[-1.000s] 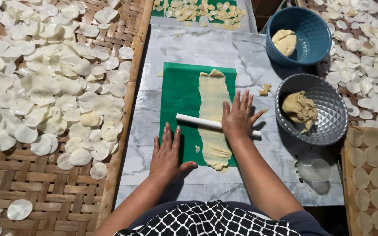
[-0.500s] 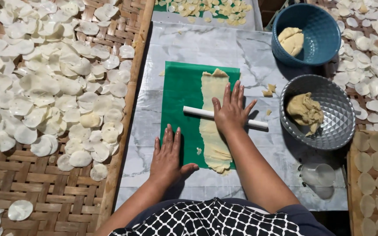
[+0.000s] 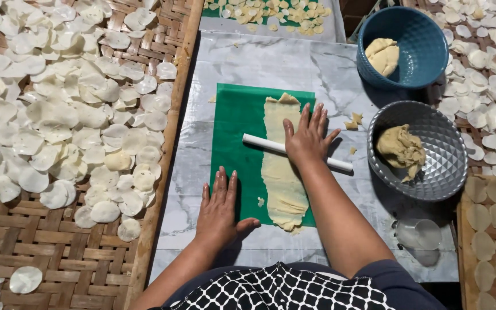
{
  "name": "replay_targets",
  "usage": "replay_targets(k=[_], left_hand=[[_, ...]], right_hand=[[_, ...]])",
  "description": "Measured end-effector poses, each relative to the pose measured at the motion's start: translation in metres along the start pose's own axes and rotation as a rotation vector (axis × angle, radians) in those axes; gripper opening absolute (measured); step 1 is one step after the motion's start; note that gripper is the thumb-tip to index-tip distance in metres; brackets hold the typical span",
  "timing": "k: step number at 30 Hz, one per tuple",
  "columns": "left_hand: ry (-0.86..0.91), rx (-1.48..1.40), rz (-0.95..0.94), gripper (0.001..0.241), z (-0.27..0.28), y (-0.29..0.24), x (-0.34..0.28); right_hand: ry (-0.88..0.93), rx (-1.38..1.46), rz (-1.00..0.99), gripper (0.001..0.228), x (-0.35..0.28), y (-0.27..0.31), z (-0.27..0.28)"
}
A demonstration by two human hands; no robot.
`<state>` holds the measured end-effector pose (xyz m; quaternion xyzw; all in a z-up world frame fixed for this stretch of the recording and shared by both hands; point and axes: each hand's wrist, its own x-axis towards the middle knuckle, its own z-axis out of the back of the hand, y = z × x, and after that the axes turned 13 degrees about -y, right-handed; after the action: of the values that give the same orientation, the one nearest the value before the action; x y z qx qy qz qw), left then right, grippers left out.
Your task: Rolling out dough into a thin sheet using a rolling pin
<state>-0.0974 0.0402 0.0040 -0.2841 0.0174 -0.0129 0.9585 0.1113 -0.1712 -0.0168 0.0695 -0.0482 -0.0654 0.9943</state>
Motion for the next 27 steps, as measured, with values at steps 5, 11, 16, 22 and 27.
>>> replay_targets(k=[5,11,16,22,27], left_hand=[[-0.114,0.088,-0.076,0.135,-0.022,0.012,-0.004],[-0.217,0.159,-0.151,0.136,-0.033,0.017,-0.003],[-0.209,0.144,-0.145,0.134,-0.029,0.016,-0.004],[-0.212,0.146,-0.130,0.137,-0.033,0.020,0.002],[-0.265,0.233,-0.182,0.141,-0.040,0.023,-0.004]], right_hand=[[-0.133,0.093,0.096,0.082,-0.072,0.005,0.034],[-0.013,0.093,0.220,0.078,-0.104,-0.002,0.015],[-0.063,-0.007,0.135,0.080,-0.009,-0.003,0.006],[-0.220,0.175,0.069,0.073,-0.017,0.004,0.026],[-0.120,-0.001,0.223,0.081,-0.059,0.009,0.005]])
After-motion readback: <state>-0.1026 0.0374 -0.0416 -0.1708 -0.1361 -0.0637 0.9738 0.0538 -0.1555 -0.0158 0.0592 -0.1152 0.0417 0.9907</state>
